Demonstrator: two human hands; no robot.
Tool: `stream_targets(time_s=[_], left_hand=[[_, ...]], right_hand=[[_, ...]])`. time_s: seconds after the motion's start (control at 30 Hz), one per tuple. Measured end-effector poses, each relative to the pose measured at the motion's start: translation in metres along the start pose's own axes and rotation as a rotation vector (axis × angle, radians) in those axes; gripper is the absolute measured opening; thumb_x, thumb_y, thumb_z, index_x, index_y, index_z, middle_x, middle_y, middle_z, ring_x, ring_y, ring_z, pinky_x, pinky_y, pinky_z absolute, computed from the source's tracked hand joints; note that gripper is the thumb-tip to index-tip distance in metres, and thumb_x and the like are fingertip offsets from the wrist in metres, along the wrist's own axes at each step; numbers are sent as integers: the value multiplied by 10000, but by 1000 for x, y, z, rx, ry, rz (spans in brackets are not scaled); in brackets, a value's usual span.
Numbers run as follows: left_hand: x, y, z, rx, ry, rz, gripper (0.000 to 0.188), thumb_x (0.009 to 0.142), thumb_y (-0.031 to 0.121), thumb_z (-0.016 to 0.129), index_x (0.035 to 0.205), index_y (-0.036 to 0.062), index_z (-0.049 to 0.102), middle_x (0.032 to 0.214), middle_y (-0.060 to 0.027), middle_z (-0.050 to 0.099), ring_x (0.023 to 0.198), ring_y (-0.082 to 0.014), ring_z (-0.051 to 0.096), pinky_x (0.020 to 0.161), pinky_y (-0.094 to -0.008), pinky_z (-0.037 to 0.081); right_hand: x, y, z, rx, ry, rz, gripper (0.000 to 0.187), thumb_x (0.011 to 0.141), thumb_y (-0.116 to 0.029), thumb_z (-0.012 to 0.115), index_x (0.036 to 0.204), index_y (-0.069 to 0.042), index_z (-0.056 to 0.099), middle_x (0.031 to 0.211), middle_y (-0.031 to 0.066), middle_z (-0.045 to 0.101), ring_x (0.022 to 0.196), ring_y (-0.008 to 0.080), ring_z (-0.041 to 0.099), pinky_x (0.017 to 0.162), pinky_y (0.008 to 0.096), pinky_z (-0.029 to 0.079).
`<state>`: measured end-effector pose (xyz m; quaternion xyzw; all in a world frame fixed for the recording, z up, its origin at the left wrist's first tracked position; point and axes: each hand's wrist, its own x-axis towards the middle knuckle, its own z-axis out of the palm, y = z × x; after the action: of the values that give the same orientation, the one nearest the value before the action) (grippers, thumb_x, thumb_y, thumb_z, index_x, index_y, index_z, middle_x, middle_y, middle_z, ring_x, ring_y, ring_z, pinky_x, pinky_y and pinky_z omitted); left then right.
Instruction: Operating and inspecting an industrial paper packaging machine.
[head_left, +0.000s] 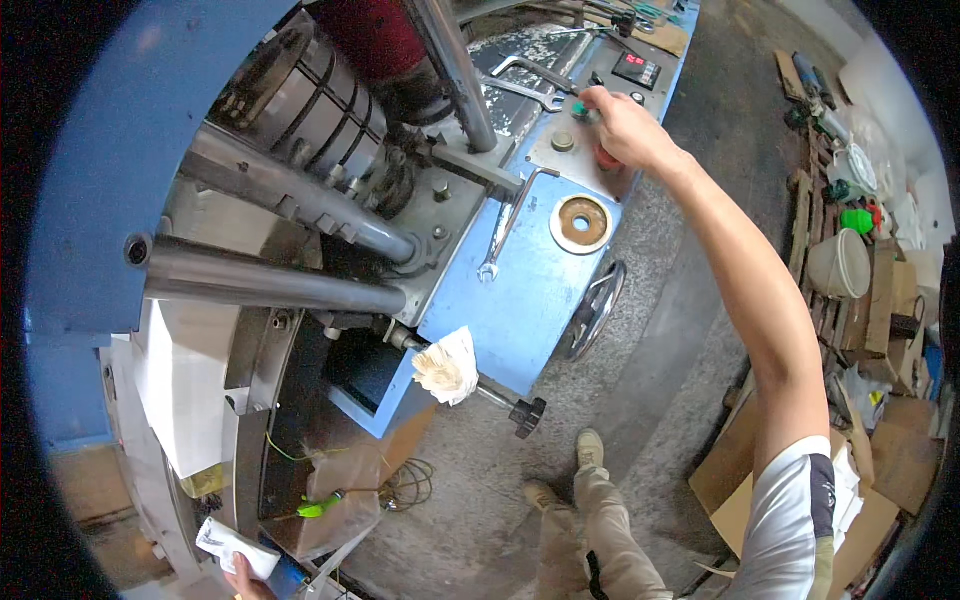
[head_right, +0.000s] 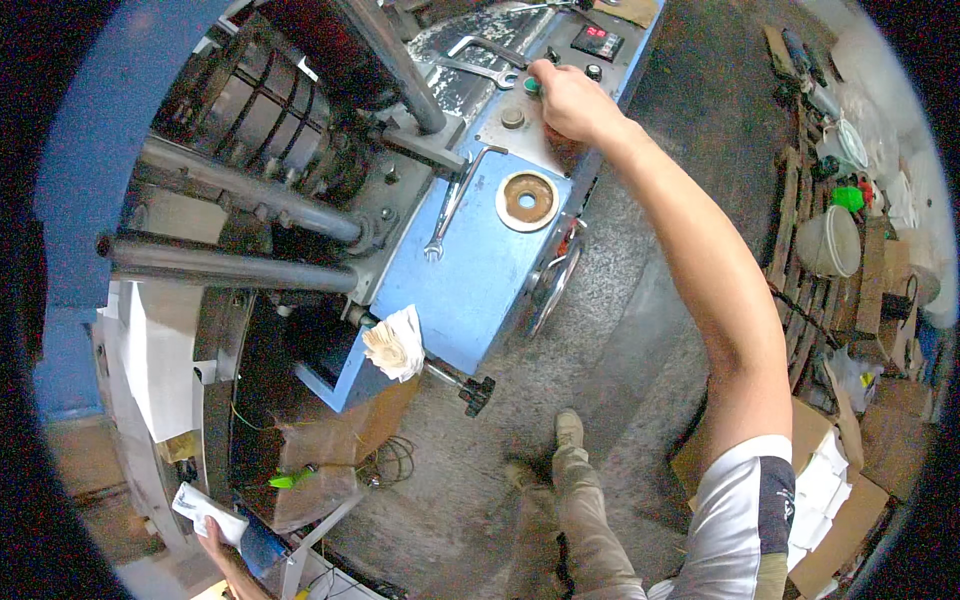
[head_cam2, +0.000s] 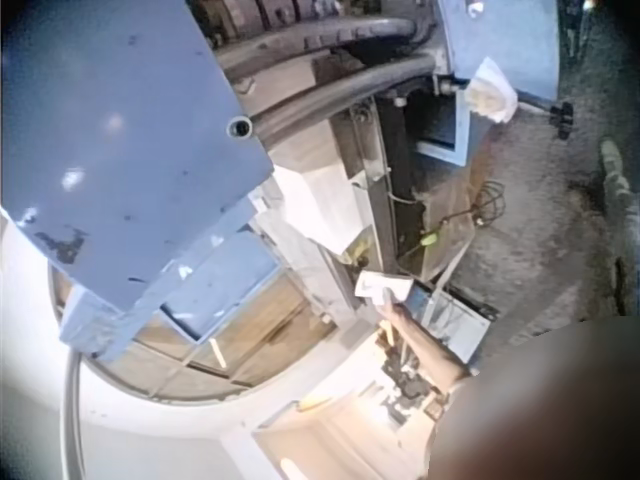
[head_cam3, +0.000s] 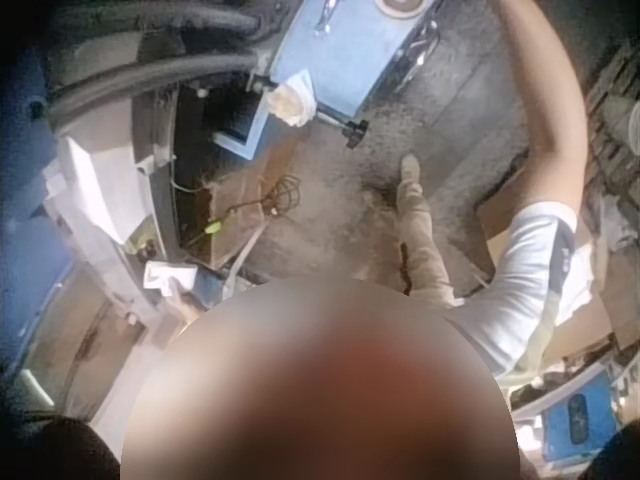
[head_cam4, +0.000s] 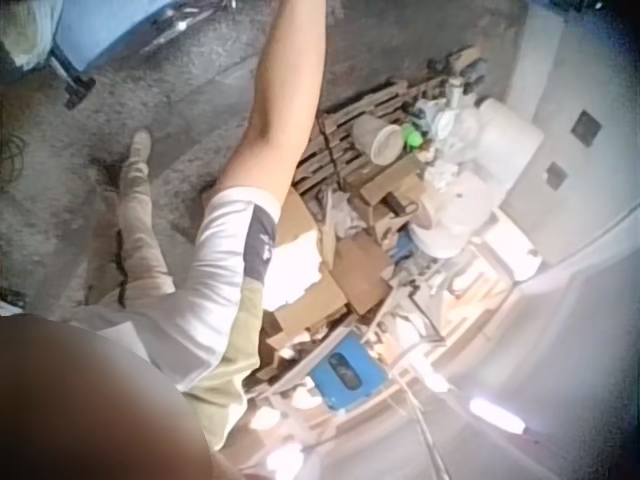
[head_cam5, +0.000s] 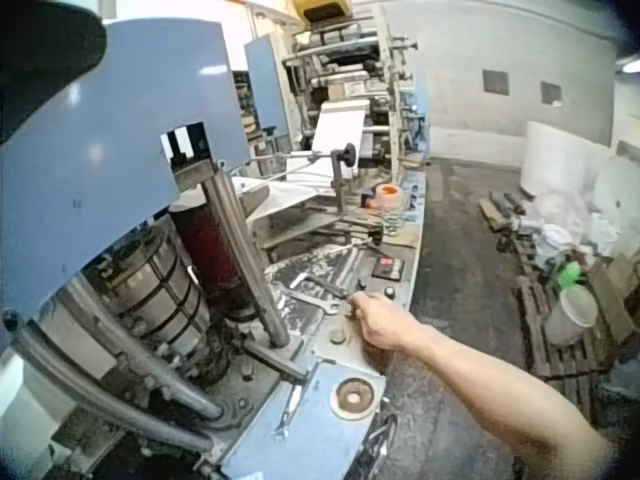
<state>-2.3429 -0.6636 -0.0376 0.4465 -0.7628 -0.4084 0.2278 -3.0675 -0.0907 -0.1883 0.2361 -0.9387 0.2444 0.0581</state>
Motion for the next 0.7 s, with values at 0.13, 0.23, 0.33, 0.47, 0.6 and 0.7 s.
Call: stream_targets(time_s=[0.13, 0.23, 0.33, 0.47, 0.6, 0.7], left_hand=[[-6, 0, 10, -48, 3, 1, 565, 883, 327, 695, 1269, -43, 513, 1096, -112, 615, 931, -200, 588, 827, -342, 475], [-4, -5, 2, -18, 80, -19, 553, 885, 310, 694, 1269, -45, 513, 1093, -111, 617, 930, -191, 590, 831, -333, 476], [-5, -5, -2, -74, 23, -21, 529, 893, 282, 688, 1271, -45, 515, 1103, -111, 616, 931, -183, 590, 840, -320, 474], [-20, 14, 30, -95, 93, -5, 551, 887, 270, 694, 1302, -40, 505, 1161, -109, 608, 1001, -192, 587, 886, -332, 470], [-19, 11, 21, -118, 46, 0, 498, 900, 234, 674, 1292, -26, 511, 1176, -99, 610, 1028, -189, 595, 915, -349, 476], [-18, 10, 16, -110, 65, 1, 484, 903, 231, 671, 1286, -20, 516, 1160, -91, 613, 1032, -185, 591, 917, -343, 473]], right_hand=[[5, 8, 4, -54, -41, -39, 397, 862, -87, 537, 1260, -70, 533, 1211, 243, 593, 1151, 393, 571, 960, 455, 477], [5, 7, 5, -76, -28, -65, 349, 863, -89, 521, 1209, -55, 546, 1145, 249, 620, 1108, 401, 594, 930, 466, 491], [10, -1, 3, -192, -89, -52, 288, 861, -88, 493, 1138, -40, 556, 1052, 250, 649, 1057, 411, 616, 899, 482, 501], [19, -4, -2, -293, -117, -72, 284, 857, -112, 482, 1119, -26, 551, 976, 252, 673, 929, 421, 659, 781, 517, 531], [5, 13, 11, -69, 35, -201, 465, 865, -51, 411, 1320, -63, 508, 1049, 247, 662, 1003, 380, 650, 863, 440, 504], [-46, -1, 12, 175, 308, -97, 416, 934, -109, 464, 1345, -68, 513, 975, 160, 683, 774, 217, 654, 715, 342, 511]])
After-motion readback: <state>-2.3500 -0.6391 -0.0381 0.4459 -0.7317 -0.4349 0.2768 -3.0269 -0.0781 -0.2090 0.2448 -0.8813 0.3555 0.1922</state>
